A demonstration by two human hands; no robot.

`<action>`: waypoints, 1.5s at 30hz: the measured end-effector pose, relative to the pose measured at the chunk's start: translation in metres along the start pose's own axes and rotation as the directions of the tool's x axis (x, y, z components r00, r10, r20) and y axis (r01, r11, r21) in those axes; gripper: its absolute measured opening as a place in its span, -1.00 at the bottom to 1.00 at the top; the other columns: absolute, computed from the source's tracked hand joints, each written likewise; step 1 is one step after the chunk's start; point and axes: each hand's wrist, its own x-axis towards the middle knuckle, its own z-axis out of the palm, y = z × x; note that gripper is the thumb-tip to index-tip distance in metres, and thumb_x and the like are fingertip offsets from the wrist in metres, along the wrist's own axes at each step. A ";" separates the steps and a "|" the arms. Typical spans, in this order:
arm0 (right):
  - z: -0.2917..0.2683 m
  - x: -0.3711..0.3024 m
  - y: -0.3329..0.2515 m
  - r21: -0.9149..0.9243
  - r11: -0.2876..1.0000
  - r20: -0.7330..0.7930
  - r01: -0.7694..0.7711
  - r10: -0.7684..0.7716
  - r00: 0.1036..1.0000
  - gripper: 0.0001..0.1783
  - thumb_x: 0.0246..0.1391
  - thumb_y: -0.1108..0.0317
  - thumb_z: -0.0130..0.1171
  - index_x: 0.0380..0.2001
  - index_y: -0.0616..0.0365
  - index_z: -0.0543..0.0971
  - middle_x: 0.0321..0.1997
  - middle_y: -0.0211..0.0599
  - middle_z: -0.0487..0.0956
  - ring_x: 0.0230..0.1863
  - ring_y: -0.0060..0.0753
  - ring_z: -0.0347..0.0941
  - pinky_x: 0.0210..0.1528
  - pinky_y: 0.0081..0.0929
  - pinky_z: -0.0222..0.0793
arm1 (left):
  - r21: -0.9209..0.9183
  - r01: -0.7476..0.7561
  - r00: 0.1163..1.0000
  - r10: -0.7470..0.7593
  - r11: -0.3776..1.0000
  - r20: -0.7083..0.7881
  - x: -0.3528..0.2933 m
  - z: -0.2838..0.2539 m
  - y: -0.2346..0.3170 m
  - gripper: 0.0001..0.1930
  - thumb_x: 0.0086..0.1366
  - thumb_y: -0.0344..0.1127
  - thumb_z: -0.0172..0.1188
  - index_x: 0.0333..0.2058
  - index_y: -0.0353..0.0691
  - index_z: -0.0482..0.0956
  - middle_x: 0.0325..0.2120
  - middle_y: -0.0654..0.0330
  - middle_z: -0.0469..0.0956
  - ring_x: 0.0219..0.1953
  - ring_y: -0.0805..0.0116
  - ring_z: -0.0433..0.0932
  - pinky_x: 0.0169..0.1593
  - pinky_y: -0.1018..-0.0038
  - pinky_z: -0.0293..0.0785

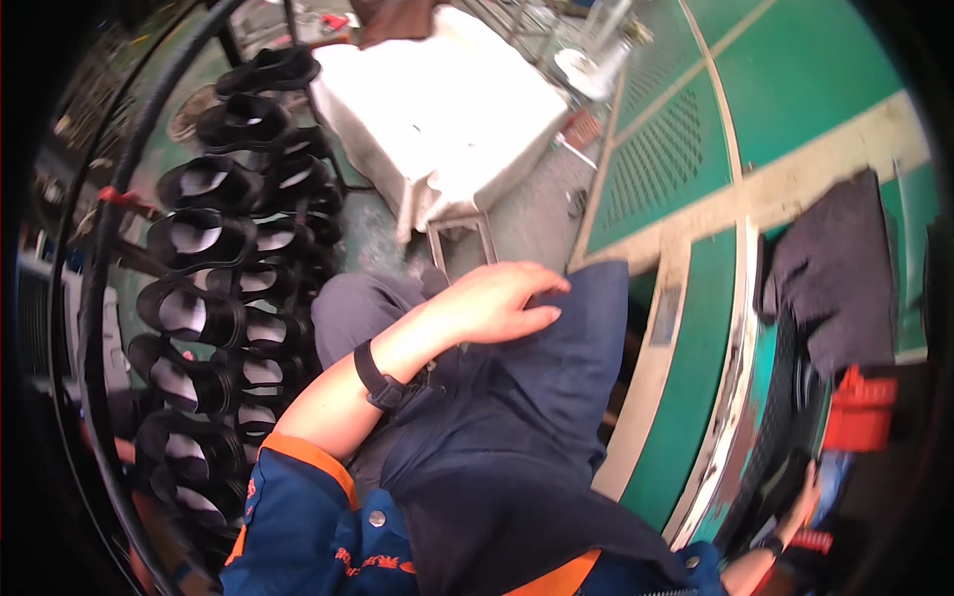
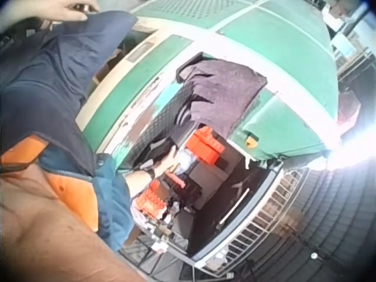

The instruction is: Insert shoe lasts into finished shoe outsoles/uppers and place them on a rack.

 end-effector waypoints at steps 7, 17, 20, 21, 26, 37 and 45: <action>-0.022 -0.059 -0.213 0.723 0.614 -0.399 0.315 0.000 0.917 -0.24 0.24 -0.15 -0.05 0.33 0.14 0.23 0.40 -0.16 0.23 0.42 -0.18 0.12 0.44 -0.16 0.02 | -0.396 -0.467 0.884 0.436 0.791 -0.171 0.034 0.028 0.079 -0.23 0.18 -0.18 0.30 0.33 -0.10 0.17 0.13 0.05 0.31 0.04 0.21 0.45 0.11 0.32 0.41; 0.325 -0.145 -0.313 0.896 0.172 0.421 -0.410 -0.623 0.659 -0.43 0.26 -0.07 -0.05 -0.02 0.26 0.53 0.06 -0.04 0.55 0.16 -0.17 0.40 0.28 -0.29 0.22 | -0.845 -0.074 0.994 0.113 0.529 -0.016 -0.043 0.058 0.055 0.04 0.22 -0.18 0.24 0.42 -0.18 -0.38 0.39 -0.13 -0.10 0.38 0.08 0.10 0.34 0.34 0.13; 0.438 -0.174 -0.305 0.620 0.316 0.774 -0.718 -0.398 0.493 -0.61 0.23 0.10 0.08 -0.22 0.28 0.56 -0.14 -0.10 0.61 -0.06 -0.19 0.53 0.04 -0.25 0.47 | -0.966 0.219 0.884 -0.390 -0.141 0.257 -0.076 0.068 0.006 -0.12 0.28 -0.29 0.11 0.43 -0.11 -0.26 0.38 0.00 0.00 0.22 0.23 0.36 0.20 0.40 0.36; 0.468 -0.182 -0.301 0.442 0.264 0.896 -0.857 -0.179 0.407 -0.64 0.22 0.10 0.09 -0.26 0.24 0.56 -0.22 -0.15 0.63 -0.19 -0.23 0.56 -0.09 -0.27 0.53 | -0.936 0.203 0.813 -0.483 -0.287 0.324 -0.078 0.069 -0.010 -0.18 0.29 -0.31 0.07 0.42 -0.11 -0.19 0.36 0.03 0.08 0.17 0.27 0.41 0.17 0.39 0.40; 0.523 -0.203 -0.275 0.175 0.252 0.983 -0.952 -0.106 0.153 -0.68 0.22 0.15 0.04 -0.28 0.23 0.54 -0.32 -0.15 0.63 -0.27 -0.15 0.59 -0.12 -0.16 0.55 | -0.910 0.181 0.717 -0.583 -0.373 0.382 -0.098 0.077 -0.037 -0.29 0.31 -0.27 0.05 0.39 -0.11 0.00 0.17 0.10 0.37 0.06 0.29 0.50 0.11 0.34 0.47; 0.531 -0.223 -0.275 0.280 0.416 0.956 -0.865 -0.202 0.212 -0.70 0.26 0.22 0.02 -0.22 0.25 0.57 -0.32 -0.27 0.63 -0.39 -0.43 0.58 -0.29 -0.48 0.55 | -0.940 0.342 0.647 -0.730 0.018 0.221 -0.025 0.078 -0.095 -0.28 0.37 -0.16 -0.02 0.41 -0.15 -0.10 0.34 0.08 0.11 0.36 0.23 0.10 0.31 0.38 0.13; 0.545 -0.207 -0.307 0.443 0.715 0.867 -0.541 -0.495 0.056 -0.70 0.27 0.31 -0.01 -0.16 0.26 0.63 -0.18 -0.32 0.64 -0.13 -0.53 0.50 0.01 -0.53 0.36 | -0.947 0.310 0.687 -0.708 0.081 0.164 -0.017 0.069 -0.086 -0.27 0.40 0.18 -0.13 0.40 -0.09 0.01 0.31 0.10 0.20 0.30 0.27 0.23 0.31 0.30 0.20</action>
